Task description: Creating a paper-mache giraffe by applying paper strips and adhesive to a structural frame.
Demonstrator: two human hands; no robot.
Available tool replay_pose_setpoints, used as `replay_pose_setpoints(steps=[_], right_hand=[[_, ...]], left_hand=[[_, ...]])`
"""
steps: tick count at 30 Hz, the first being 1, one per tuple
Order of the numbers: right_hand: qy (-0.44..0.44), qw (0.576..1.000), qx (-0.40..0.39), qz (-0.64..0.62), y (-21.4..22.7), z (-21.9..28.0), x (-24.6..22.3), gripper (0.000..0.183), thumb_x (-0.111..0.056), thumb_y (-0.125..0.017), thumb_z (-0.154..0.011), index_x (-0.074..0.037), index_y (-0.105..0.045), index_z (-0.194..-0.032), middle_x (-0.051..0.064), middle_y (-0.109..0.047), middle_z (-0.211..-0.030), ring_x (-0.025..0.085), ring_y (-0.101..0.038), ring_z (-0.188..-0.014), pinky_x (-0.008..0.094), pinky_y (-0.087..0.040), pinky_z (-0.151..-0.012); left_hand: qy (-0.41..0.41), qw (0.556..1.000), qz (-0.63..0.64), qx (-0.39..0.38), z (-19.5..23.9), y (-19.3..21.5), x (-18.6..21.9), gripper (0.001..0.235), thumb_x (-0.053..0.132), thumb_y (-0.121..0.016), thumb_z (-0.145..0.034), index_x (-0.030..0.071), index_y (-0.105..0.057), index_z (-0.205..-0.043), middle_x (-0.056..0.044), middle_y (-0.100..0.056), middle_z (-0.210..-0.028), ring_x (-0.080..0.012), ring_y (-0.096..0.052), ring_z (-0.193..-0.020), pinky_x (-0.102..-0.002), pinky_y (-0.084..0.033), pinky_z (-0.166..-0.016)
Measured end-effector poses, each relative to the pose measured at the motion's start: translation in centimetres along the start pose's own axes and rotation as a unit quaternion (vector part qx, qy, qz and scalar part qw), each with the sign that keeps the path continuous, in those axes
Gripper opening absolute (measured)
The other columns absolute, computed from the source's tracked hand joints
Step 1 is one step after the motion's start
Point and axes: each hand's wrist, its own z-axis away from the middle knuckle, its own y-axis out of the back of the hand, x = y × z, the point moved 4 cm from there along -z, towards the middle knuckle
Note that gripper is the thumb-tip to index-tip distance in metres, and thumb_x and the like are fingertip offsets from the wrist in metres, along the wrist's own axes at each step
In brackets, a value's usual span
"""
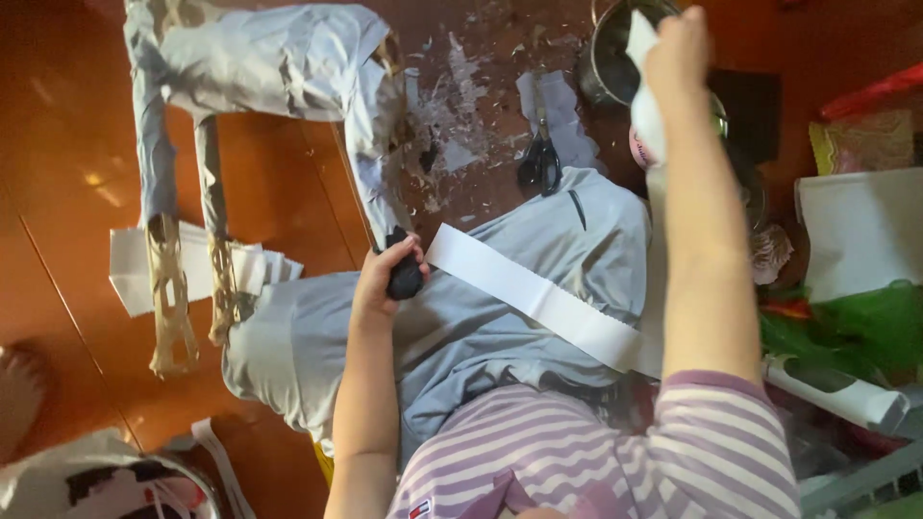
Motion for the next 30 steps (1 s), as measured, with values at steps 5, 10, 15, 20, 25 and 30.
replay_pose_setpoints(steps=[5,10,15,20,25,30], right_hand=[[0.005,0.999,0.015,-0.041,-7.7,-0.4,-2.8,0.026,-0.006,-0.071,-0.073,0.007,-0.071,-0.095,0.04,-0.059,-0.116,0.049,-0.064,-0.098,0.05,-0.052,-0.091],[-0.117,0.948,-0.072,-0.287,-14.1,-1.7,-0.8,0.01,-0.008,-0.061,-0.091,-0.002,-0.069,-0.092,0.022,-0.07,-0.089,0.036,-0.067,-0.086,0.048,-0.052,-0.078],[-0.282,0.827,-0.193,-0.447,-14.9,-1.3,-0.5,0.016,-0.012,-0.056,-0.097,0.0,-0.065,-0.093,0.008,-0.059,-0.083,0.025,-0.052,-0.074,0.044,-0.039,-0.064],[-0.204,0.731,-0.144,-0.635,-8.0,0.3,-3.9,0.035,-0.003,-0.051,-0.092,0.001,-0.067,-0.122,0.009,-0.071,-0.112,0.021,-0.065,-0.101,0.032,-0.048,-0.088],[-0.081,0.651,-0.167,-0.736,2.4,4.2,-12.3,0.049,0.001,-0.046,-0.098,0.001,-0.053,-0.146,0.01,-0.065,-0.14,0.02,-0.063,-0.129,0.031,-0.048,-0.112],[-0.024,0.614,-0.201,-0.763,6.3,11.9,-21.9,0.042,-0.006,-0.048,-0.108,-0.001,-0.05,-0.15,0.009,-0.062,-0.142,0.017,-0.06,-0.129,0.032,-0.045,-0.115]], left_hand=[[0.002,0.998,0.052,-0.021,-0.8,0.4,-0.9,0.023,0.017,-0.073,-0.094,-0.001,-0.063,-0.104,-0.014,-0.069,-0.088,-0.0283,-0.07,-0.078,-0.041,-0.059,-0.071],[0.05,0.989,0.135,0.038,0.5,-2.8,0.4,0.022,0.017,-0.067,-0.087,0.001,-0.06,-0.1,-0.018,-0.078,-0.105,-0.0333,-0.075,-0.101,-0.046,-0.06,-0.094],[-0.007,0.988,0.13,-0.087,-1.4,0.8,-2.0,0.021,0.019,-0.07,-0.101,0.003,-0.061,-0.112,-0.013,-0.066,-0.089,-0.0278,-0.066,-0.081,-0.047,-0.055,-0.082],[-0.013,0.988,0.129,-0.081,-1.5,0.0,-1.7,0.026,0.024,-0.064,-0.103,0.006,-0.058,-0.121,-0.008,-0.063,-0.084,-0.0227,-0.062,-0.074,-0.043,-0.055,-0.074],[-0.03,0.989,0.117,-0.082,-1.6,-0.2,-1.7,0.037,0.037,-0.057,-0.106,0.005,-0.056,-0.125,-0.01,-0.063,-0.081,-0.0221,-0.063,-0.069,-0.042,-0.057,-0.072],[-0.066,0.995,0.058,-0.048,-1.2,-1.6,-0.4,0.044,0.044,-0.054,-0.101,0.014,-0.054,-0.133,-0.01,-0.064,-0.079,-0.0219,-0.065,-0.064,-0.04,-0.057,-0.064]])
